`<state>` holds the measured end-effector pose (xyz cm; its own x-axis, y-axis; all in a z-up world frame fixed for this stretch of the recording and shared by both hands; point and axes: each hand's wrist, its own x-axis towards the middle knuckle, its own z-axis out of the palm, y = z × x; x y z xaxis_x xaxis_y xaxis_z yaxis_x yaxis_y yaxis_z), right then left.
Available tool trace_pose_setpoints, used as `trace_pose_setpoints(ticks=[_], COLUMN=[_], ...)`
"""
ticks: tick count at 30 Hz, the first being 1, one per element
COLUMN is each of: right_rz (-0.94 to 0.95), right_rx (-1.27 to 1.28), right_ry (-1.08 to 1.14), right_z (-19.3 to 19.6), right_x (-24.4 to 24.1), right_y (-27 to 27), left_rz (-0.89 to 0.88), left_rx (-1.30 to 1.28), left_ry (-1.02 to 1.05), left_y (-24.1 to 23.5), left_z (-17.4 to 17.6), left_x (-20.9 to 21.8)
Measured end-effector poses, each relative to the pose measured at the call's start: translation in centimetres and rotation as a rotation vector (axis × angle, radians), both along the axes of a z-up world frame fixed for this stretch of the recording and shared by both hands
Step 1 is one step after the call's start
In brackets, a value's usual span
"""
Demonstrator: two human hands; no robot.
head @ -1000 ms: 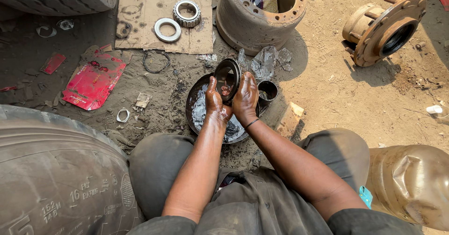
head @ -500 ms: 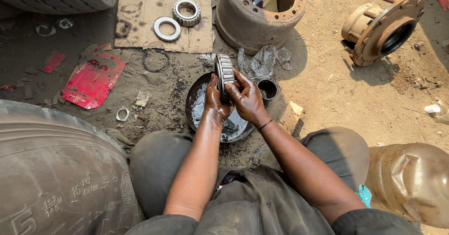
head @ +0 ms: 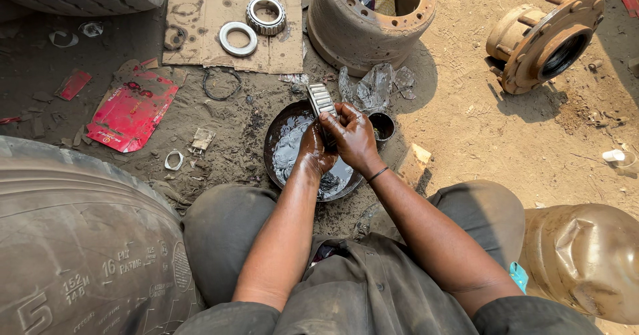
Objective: The person sits on the ground and applies grease to a wheel bearing by hand, repeatedly scooping grease from a pan and spreading it over the bearing surfaces. The person rotates the bearing to coat all sides and occasionally inspects the coverage.
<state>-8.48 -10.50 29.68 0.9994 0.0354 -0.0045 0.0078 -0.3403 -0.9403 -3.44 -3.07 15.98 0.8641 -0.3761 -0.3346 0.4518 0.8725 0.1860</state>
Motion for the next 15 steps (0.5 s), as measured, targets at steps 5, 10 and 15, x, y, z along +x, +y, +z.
trace_pose_setpoints(ticks=[5, 10, 15], right_rz=[0.079, 0.13, 0.174], right_rx=[-0.399, -0.867, 0.023], right_ry=[-0.337, -0.834, 0.02], right_z=[-3.4, -4.5, -1.7], right_x=[1.4, 1.9, 0.5], right_y=[-2.8, -3.5, -1.7], left_rz=[0.019, 0.024, -0.034], left_rx=[0.005, 0.042, 0.054], left_ry=[-0.004, 0.035, -0.063], left_y=[0.1, 0.5, 0.6], left_z=[-0.1, 0.8, 0.2], left_x=[-0.4, -0.4, -0.5])
